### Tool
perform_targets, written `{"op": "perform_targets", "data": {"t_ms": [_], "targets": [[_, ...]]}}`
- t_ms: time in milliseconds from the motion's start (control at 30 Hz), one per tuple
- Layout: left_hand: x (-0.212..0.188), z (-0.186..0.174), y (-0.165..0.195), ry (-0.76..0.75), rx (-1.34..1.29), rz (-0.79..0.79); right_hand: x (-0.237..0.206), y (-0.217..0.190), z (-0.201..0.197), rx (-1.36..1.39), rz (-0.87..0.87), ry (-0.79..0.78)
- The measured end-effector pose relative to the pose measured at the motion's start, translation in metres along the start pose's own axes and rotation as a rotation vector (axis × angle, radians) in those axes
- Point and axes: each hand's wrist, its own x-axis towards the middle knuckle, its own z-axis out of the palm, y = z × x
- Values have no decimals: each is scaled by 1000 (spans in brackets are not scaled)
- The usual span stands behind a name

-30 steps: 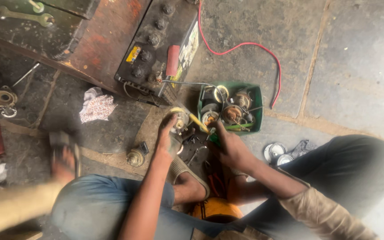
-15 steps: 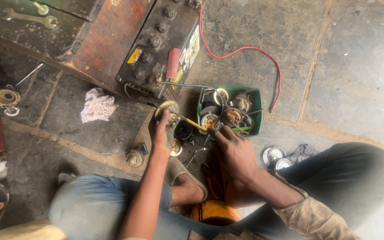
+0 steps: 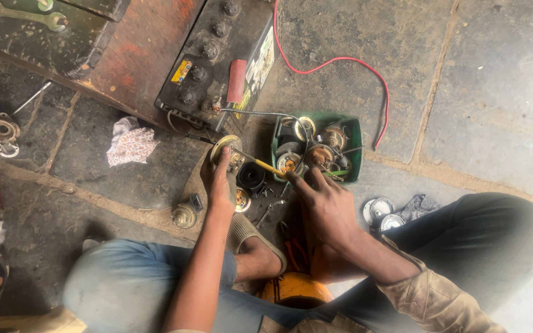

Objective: The person sits on the floor and uses a screwdriver to adjust a small metal component inside a circular mechanical part. They also use a sanding block to smooth a small metal piece and place it on a nearby battery. The person continues to manipulate the internal components of the circular part with the screwdriver.

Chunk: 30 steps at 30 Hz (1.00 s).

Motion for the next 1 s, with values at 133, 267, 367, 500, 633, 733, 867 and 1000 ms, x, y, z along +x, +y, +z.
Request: {"op": "perform_targets", "data": {"t_ms": [133, 267, 367, 500, 633, 733, 867, 1000], "targets": [[2, -2, -4, -4, 4, 30, 0, 0, 1, 16, -1, 23], [4, -3, -8, -46, -49, 64, 0, 1, 1, 14, -21, 63], [3, -4, -10, -50, -51, 74, 0, 1, 0, 1, -32, 68], [3, -3, -11, -37, -31, 84, -1, 1, 0, 10, -27, 44], [3, -2, -10, -23, -17, 80, -1, 1, 1, 20, -17, 19], [2, -1, -9, -50, -12, 104, -1, 2, 2, 7, -32, 35], [0, -1, -7, -16, 44, 65, 0, 2, 5, -1, -15, 9], [-1, 0, -6, -23, 32, 62, -1, 3, 6, -10, -25, 26]]}}
